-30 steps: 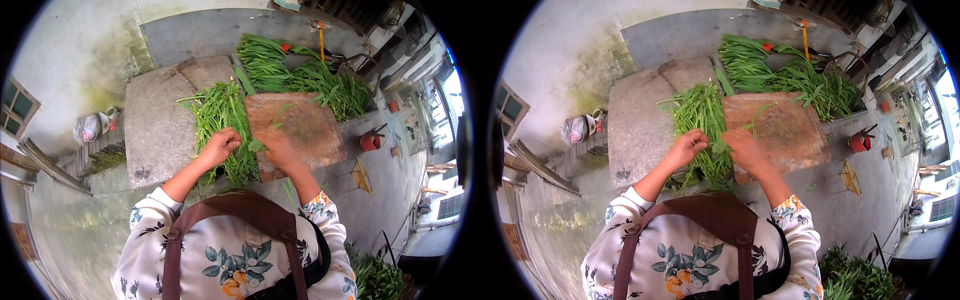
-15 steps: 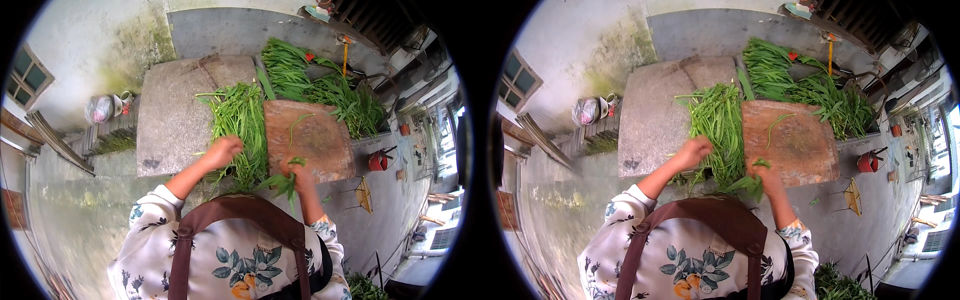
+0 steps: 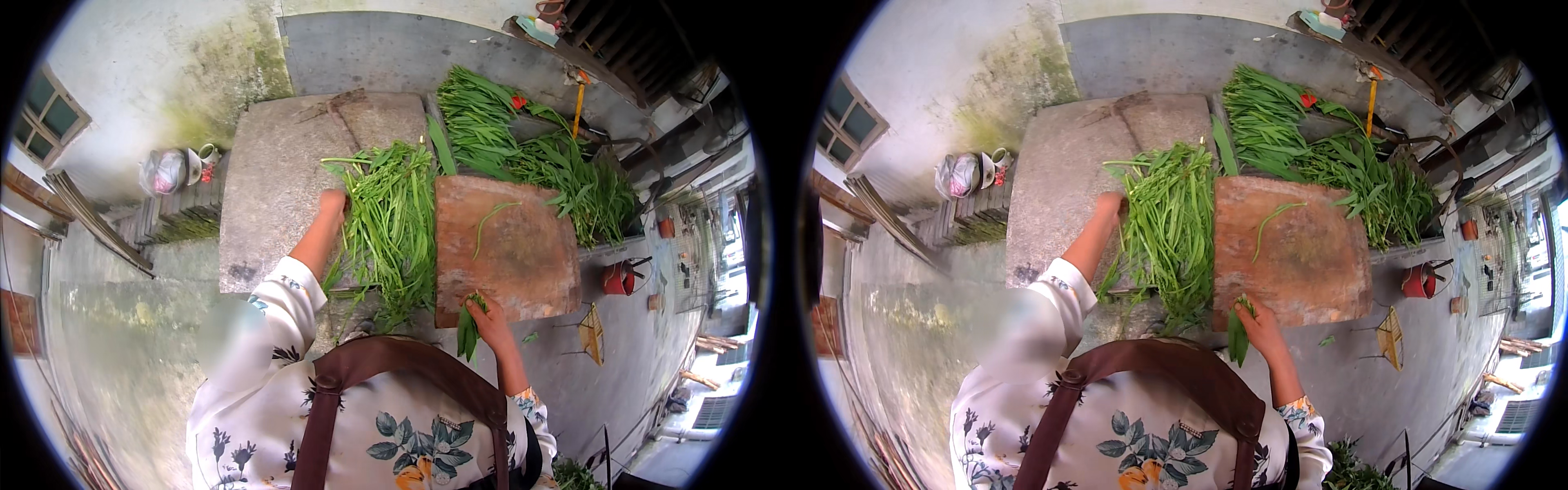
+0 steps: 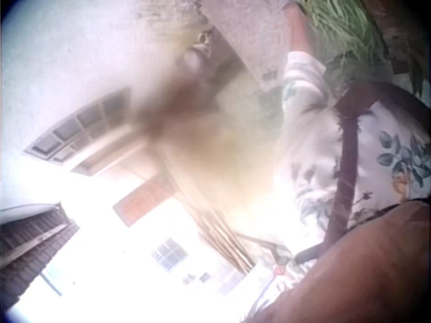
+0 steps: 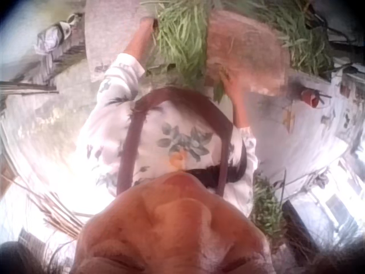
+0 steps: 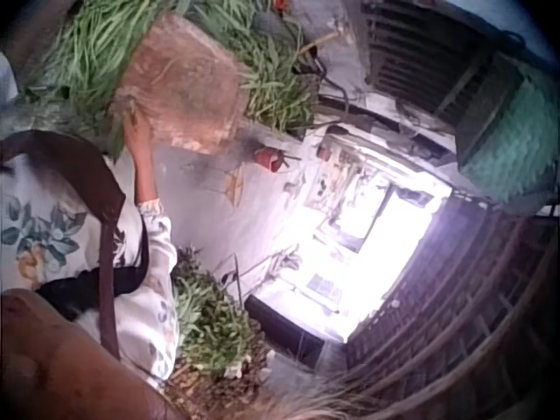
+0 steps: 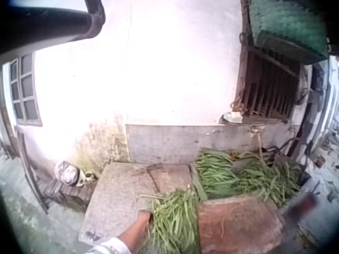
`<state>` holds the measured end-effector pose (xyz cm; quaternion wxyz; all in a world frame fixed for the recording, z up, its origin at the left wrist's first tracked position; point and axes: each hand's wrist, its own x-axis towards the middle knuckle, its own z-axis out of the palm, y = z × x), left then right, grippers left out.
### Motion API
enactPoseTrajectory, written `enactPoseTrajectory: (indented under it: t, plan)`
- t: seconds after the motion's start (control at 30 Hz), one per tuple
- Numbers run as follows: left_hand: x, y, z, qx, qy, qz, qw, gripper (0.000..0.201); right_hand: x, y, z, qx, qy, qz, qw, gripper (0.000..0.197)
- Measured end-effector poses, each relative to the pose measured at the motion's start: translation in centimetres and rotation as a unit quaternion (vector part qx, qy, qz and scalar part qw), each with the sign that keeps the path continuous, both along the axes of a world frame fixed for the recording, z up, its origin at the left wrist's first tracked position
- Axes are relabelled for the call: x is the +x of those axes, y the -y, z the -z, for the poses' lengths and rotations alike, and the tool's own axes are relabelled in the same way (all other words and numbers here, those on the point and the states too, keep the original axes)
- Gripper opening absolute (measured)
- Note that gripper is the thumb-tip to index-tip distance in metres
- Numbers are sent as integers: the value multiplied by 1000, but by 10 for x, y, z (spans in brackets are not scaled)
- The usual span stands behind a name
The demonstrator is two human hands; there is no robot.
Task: The person sorts leafy green vegetables by picking them from a basket and a larger pile, separating stalks and leaves, and placing them into a concrete trough before moving to a separate area to trim and organize individual stems on a stone block.
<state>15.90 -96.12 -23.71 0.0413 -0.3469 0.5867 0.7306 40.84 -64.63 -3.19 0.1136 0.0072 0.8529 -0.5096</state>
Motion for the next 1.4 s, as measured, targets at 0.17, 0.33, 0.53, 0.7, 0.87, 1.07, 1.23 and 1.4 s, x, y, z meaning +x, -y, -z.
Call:
enactPoseTrajectory:
  t: [0.17,0.33,0.53,0.7,0.87,1.07,1.23,1.4]
  plan:
    - [10,-46,-27,-207,-34,22,978,29,6,-23,-3,11,19,27,999,15]
    - [21,-71,-86,-249,-10,60,967,58,3,-46,8,37,60,4,997,17]
    - [14,-89,-67,-307,14,84,948,105,-12,-68,20,27,15,-52,998,20]
    - [30,-116,-104,-407,120,246,872,115,-13,-91,40,67,18,-80,994,21]
    - [34,-153,-118,-469,147,192,850,117,-15,-91,33,62,40,-92,993,20]
    - [23,-137,-98,-434,140,186,870,110,-17,-92,22,97,31,-106,989,19]
    - [22,-119,-100,-363,128,199,901,97,-9,-97,30,83,-17,-79,993,17]
    - [34,-134,-106,-454,138,136,870,100,-11,-83,36,101,18,-87,991,19]
